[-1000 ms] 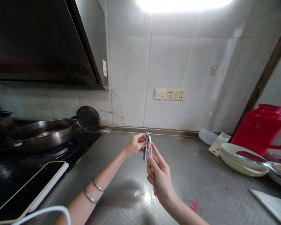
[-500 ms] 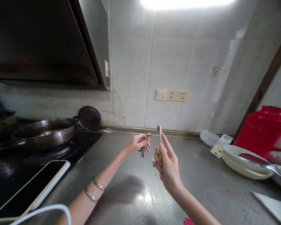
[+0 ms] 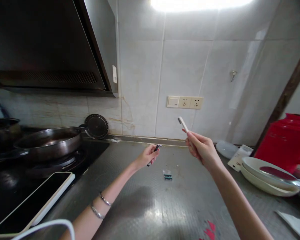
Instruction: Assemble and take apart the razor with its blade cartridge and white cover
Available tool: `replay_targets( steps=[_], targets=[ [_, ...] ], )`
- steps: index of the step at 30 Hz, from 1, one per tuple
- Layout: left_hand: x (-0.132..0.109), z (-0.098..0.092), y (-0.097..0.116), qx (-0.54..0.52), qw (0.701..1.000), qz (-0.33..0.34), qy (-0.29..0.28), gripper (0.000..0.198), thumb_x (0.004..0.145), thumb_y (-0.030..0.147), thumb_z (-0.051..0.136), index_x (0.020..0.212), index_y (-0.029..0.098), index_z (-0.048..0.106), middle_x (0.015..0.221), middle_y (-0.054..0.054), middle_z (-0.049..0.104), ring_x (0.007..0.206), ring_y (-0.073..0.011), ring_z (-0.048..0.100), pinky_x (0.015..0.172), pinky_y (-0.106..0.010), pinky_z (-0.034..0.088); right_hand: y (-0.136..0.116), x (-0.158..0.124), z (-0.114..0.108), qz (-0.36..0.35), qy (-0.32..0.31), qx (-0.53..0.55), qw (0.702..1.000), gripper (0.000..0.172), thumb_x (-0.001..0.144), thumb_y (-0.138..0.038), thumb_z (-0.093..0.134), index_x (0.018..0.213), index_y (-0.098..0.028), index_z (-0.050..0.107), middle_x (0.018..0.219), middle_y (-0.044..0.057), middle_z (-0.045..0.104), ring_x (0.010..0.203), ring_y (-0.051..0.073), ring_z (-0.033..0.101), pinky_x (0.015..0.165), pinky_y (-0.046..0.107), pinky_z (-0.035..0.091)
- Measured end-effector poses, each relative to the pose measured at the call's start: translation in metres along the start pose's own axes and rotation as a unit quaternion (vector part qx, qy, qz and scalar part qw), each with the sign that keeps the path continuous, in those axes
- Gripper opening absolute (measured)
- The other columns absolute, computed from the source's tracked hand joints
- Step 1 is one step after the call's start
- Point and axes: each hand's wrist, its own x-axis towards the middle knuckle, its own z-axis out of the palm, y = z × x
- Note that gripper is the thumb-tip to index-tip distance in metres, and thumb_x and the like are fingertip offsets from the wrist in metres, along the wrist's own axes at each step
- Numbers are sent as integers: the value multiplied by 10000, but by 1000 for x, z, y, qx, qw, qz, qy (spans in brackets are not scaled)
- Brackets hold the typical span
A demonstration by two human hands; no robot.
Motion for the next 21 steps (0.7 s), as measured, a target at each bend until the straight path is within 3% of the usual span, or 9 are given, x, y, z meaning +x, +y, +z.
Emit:
replay_targets(
  steps=[5,10,17,21],
  targets=[
    [-1,1,5,27,1000,3,-13,289,733,397,608,808,131,523,587,30,518,523,-68,484,517,-193,387,8,17,-34,47,-146,-145,977,282,600,-361,713,765,-134,733,596,26,603,476,94,489,499,255,386],
    [-5,4,12,48,998,-4,-33,230,726,314,638,796,100,590,772,-70,650,750,-138,596,719,-259,431,9,23,-51,1,-200,-258,945,293,658,-412,651,756,-152,742,643,15,627,623,142,526,632,274,386],
    [-5,6,8,54,998,-5,-35,223,748,307,621,790,124,502,895,-125,673,848,-171,613,732,-286,429,-7,6,-32,-23,-281,-378,882,403,693,-525,575,739,-157,733,615,22,622,599,157,516,521,232,349],
    [-6,8,9,99,994,7,-53,205,787,315,569,805,134,475,863,-108,665,763,-136,587,644,-248,412,5,0,-16,-79,-272,-405,869,442,696,-564,553,676,-158,727,562,19,601,567,139,498,513,226,337]
  ],
)
